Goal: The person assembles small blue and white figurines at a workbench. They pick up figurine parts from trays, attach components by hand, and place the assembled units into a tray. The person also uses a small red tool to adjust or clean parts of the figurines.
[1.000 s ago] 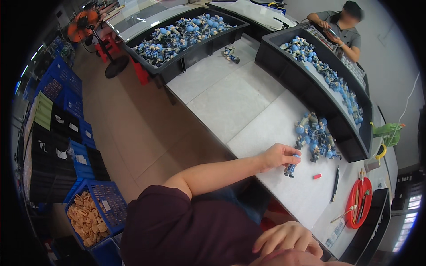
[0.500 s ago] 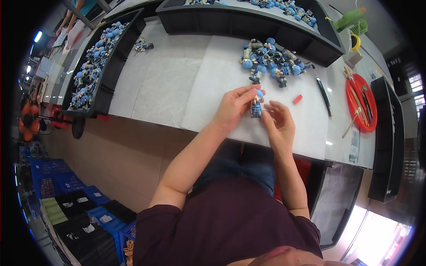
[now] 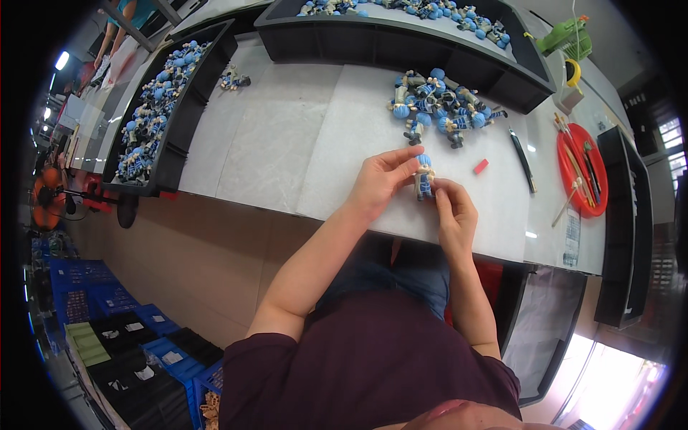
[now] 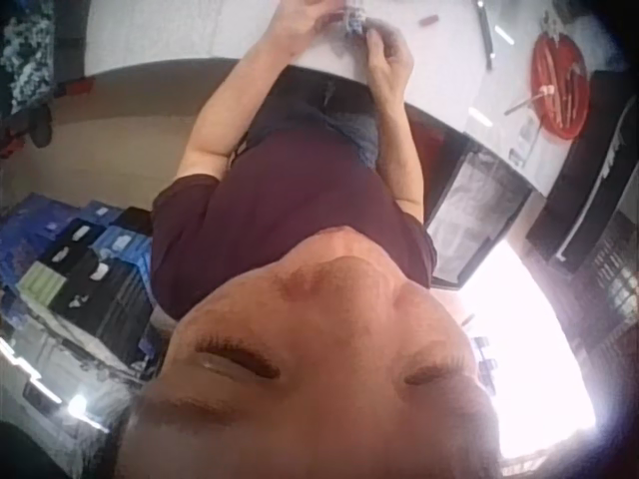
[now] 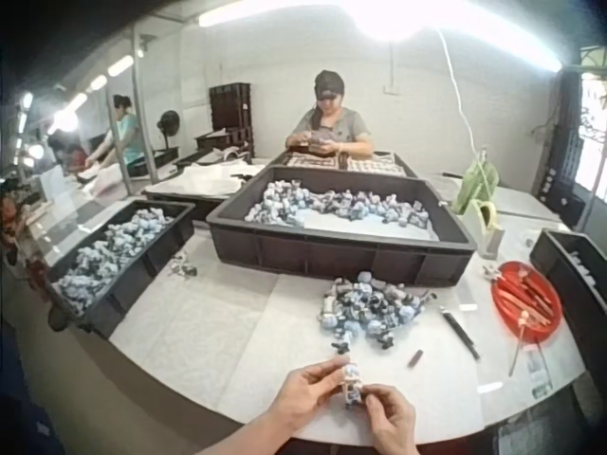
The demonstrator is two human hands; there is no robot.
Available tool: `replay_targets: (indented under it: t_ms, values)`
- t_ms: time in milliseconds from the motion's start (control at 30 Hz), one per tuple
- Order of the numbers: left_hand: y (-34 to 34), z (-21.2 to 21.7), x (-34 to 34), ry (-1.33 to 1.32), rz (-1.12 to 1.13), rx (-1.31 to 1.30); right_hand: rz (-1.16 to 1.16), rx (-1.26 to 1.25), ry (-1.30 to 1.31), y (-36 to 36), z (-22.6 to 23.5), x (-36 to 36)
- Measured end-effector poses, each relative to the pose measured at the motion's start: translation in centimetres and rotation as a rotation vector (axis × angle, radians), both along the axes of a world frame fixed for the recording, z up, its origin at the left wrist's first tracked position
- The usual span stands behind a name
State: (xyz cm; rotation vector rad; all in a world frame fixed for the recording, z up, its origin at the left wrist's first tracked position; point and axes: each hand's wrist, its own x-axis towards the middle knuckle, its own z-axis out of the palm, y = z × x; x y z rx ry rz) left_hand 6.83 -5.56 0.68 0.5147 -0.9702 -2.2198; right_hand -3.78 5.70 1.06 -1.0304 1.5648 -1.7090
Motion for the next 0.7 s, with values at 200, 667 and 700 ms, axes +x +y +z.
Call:
replay_targets:
  t_ms: [200, 667, 700]
  values:
    - [0.03, -0.04, 0.0, -0.016, -0.016, -0.007, 0.016, 0.022, 0.004, 0.17, 0.04, -0.08]
    - [-0.16, 0.17, 0.23, -0.015, -0.036, -0.01, 0.075, 0.001, -0.044, 0.06, 0.18, 0.07]
    - [-0.15, 0.02, 0.29, -0.021, -0.039, -0.013, 0.072, 0.013, -0.037, 0.13, 0.04, 0.09]
